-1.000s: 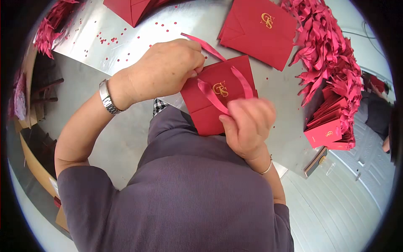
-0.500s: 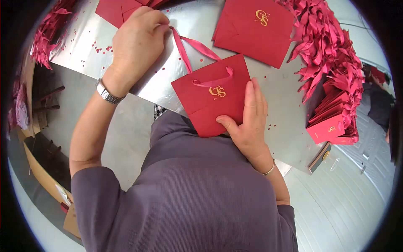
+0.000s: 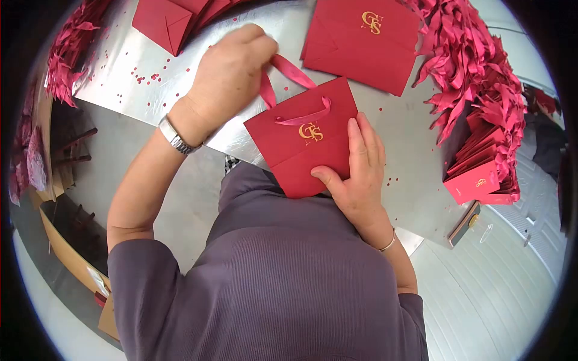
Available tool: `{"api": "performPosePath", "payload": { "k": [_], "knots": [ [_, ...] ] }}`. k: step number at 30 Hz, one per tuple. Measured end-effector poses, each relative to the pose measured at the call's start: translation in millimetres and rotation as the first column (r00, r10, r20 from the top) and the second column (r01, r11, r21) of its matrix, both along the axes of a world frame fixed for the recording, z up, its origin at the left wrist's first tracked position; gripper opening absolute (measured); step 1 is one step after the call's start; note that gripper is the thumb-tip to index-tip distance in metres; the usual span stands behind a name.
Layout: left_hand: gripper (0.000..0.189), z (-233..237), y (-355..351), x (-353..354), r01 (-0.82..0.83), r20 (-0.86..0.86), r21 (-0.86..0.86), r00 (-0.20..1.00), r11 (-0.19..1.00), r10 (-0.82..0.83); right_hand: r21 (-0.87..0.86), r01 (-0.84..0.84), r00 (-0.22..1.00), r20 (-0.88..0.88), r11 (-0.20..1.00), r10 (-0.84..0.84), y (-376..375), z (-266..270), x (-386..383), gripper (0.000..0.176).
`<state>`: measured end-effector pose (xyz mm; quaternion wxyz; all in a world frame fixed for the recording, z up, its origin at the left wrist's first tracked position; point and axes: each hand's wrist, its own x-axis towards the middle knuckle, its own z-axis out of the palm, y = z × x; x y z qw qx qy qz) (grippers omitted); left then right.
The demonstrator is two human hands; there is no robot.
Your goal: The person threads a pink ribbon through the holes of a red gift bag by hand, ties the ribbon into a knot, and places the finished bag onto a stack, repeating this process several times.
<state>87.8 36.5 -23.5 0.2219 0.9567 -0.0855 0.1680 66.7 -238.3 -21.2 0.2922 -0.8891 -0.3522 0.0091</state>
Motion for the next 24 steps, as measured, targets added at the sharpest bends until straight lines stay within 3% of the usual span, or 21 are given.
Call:
{"api": "performPosePath", "payload": {
  "k": [3, 5, 10, 16, 24],
  "knots": [
    [0.022, 0, 9, 3, -0.066, 0.042, 0.075, 0.997, 0.995, 0.063, -0.008, 0.005, 1.0, -0.008, 1.0, -0.005, 0, 0, 0, 0.085],
    [0.027, 8, 4, 0, 0.077, 0.04, -0.138, 0.997, 0.987, -0.073, -0.018, 0.004, 1.0, -0.006, 1.0, -0.004, 0, 1, 0, 0.085],
    [0.02, 4, 2, 2, 0.154, 0.049, -0.038, 0.987, 0.987, -0.153, -0.037, -0.005, 1.0, -0.009, 0.999, 0.005, 0, 1, 0, 0.084],
    [0.006, -6, 2, 12, -0.05, 0.08, -0.084, 0.995, 0.995, 0.057, -0.047, -0.003, 1.0, -0.023, 0.999, 0.002, 0, 2, 0, 0.082],
    [0.002, 13, -8, 14, -0.164, -0.021, -0.147, 0.986, 0.975, 0.162, -0.052, -0.013, 0.999, -0.038, 0.999, 0.011, 0, 4, 1, 0.079]
  ]
}}
